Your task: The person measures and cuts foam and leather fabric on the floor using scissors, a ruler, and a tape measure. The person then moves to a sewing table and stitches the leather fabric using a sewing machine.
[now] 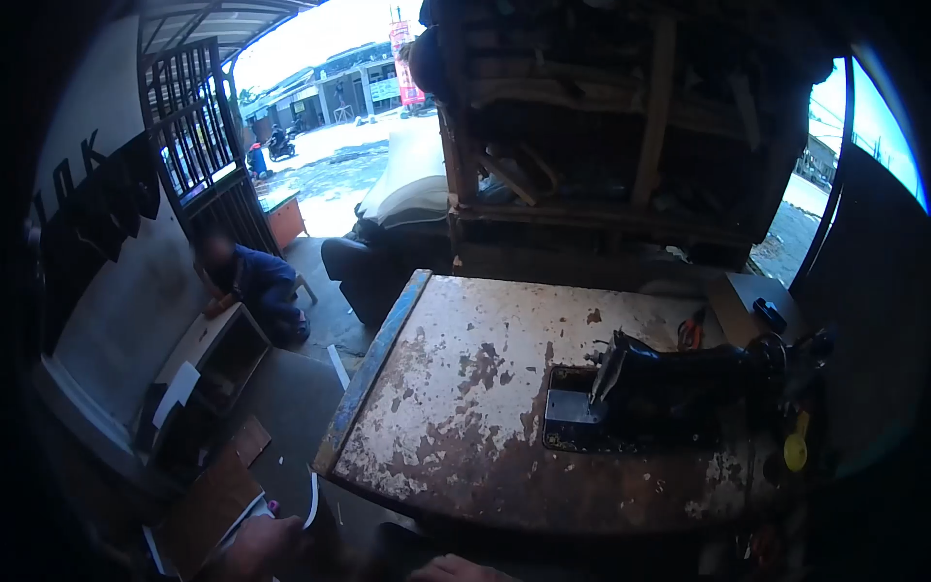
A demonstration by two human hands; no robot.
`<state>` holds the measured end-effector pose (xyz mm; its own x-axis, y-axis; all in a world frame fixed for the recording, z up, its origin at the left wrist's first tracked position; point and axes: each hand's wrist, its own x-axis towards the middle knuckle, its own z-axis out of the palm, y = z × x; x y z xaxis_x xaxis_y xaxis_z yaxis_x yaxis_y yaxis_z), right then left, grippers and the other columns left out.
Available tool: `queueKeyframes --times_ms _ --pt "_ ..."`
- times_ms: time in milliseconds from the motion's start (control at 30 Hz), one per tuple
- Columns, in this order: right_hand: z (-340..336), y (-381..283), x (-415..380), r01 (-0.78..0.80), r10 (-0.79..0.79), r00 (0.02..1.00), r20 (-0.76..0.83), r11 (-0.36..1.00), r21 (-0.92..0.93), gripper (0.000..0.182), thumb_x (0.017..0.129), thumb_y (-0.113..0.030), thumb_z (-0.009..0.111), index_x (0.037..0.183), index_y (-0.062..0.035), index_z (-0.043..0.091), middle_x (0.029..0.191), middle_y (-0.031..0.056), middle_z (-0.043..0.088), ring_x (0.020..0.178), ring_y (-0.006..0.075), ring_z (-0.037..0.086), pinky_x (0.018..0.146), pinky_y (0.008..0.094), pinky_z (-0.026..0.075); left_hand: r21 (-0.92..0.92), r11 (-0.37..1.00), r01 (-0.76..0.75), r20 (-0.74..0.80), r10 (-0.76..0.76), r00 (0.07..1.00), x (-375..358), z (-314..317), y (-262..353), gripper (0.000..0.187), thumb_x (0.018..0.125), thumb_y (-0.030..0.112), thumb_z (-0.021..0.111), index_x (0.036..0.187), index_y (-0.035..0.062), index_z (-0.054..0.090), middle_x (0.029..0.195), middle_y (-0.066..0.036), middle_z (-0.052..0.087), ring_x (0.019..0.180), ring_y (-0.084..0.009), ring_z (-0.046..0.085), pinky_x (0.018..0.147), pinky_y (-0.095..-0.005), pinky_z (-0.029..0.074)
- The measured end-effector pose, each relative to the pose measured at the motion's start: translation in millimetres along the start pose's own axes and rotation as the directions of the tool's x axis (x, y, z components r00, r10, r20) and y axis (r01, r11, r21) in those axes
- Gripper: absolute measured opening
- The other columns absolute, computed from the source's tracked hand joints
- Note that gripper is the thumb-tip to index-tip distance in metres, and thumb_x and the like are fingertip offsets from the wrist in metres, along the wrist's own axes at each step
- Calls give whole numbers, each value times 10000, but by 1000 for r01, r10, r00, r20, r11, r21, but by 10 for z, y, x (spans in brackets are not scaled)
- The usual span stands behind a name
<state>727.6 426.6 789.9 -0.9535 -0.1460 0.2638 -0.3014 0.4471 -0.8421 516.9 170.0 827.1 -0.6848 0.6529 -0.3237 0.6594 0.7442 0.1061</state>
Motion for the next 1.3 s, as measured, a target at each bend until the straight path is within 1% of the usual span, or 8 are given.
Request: queueKeyframes --times_ms 200,400,500,633,733,1000,1133,1300 --pt "510 -358 507 467 -536 842 -58 780 -417 748 850 -270 750 1502 -107 422 1131 132 701 1162 274 655 1217 530 282 130 922 -366 83 358 930 -1226 -946 899 219 928 279 671 1037 89 680 814 -186 692 718 -388 685 619 -484 527" --pt "-357 -750 -508 184 -188 982 15 937 -296 291 877 -251 671 1093 -86 568 923 116 691 865 348 718 739 478 593 153 865 -478 77 472 878 -1538 -1443 1105 206 880 288 737 934 93 694 768 -184 664 704 -384 677 589 -442 525" --pt "-828 -1165 -933 190 -204 979 -28 946 -262 269 905 -267 661 1097 -87 606 932 126 705 860 360 714 771 463 592 73 806 -587 343 532 774 -1309 -1678 1052 374 901 110 727 1261 61 636 1037 -125 752 890 -253 752 780 -339 571" --pt "-1489 -1298 -1166 -108 87 993 -82 946 -306 302 911 -303 737 1097 -67 712 905 137 732 858 310 733 777 393 582 -83 683 -726 173 727 664 -600 -1767 1411 281 889 251 757 1128 107 719 899 -112 750 776 -281 741 711 -345 574" --pt "-1957 -797 -1266 -369 343 918 -198 923 -111 324 902 -267 777 1136 -47 733 944 64 747 917 69 653 826 278 507 3 706 -708 134 701 700 419 -1566 1576 253 900 249 735 1102 98 733 908 -107 749 871 -246 729 786 -360 557" --pt "-2328 1686 -1466 -714 680 696 -229 623 -319 673 787 -565 776 1192 -30 718 1104 176 738 1059 304 688 938 389 507 327 857 -397 -217 477 852 2584 107 1770 161 847 149 661 987 178 735 958 -124 728 979 -282 683 985 -500 449" --pt "-2316 1984 -1511 -705 641 709 -294 641 -303 651 746 -566 805 1146 -57 738 1080 187 740 1053 365 693 904 438 532 123 872 -474 -589 448 672 2027 539 2184 341 877 158 680 1208 77 663 1341 -204 586 1297 -387 493 1121 -590 298" --pt "-2122 1408 -1303 -763 586 640 -497 407 -503 703 841 -545 729 1355 -78 619 1328 148 641 1247 339 592 1060 516 426 -112 883 -456 -318 403 858 1826 1194 2177 598 1006 477 478 1519 171 455 1601 -197 356 1518 -392 243 1233 -594 57"
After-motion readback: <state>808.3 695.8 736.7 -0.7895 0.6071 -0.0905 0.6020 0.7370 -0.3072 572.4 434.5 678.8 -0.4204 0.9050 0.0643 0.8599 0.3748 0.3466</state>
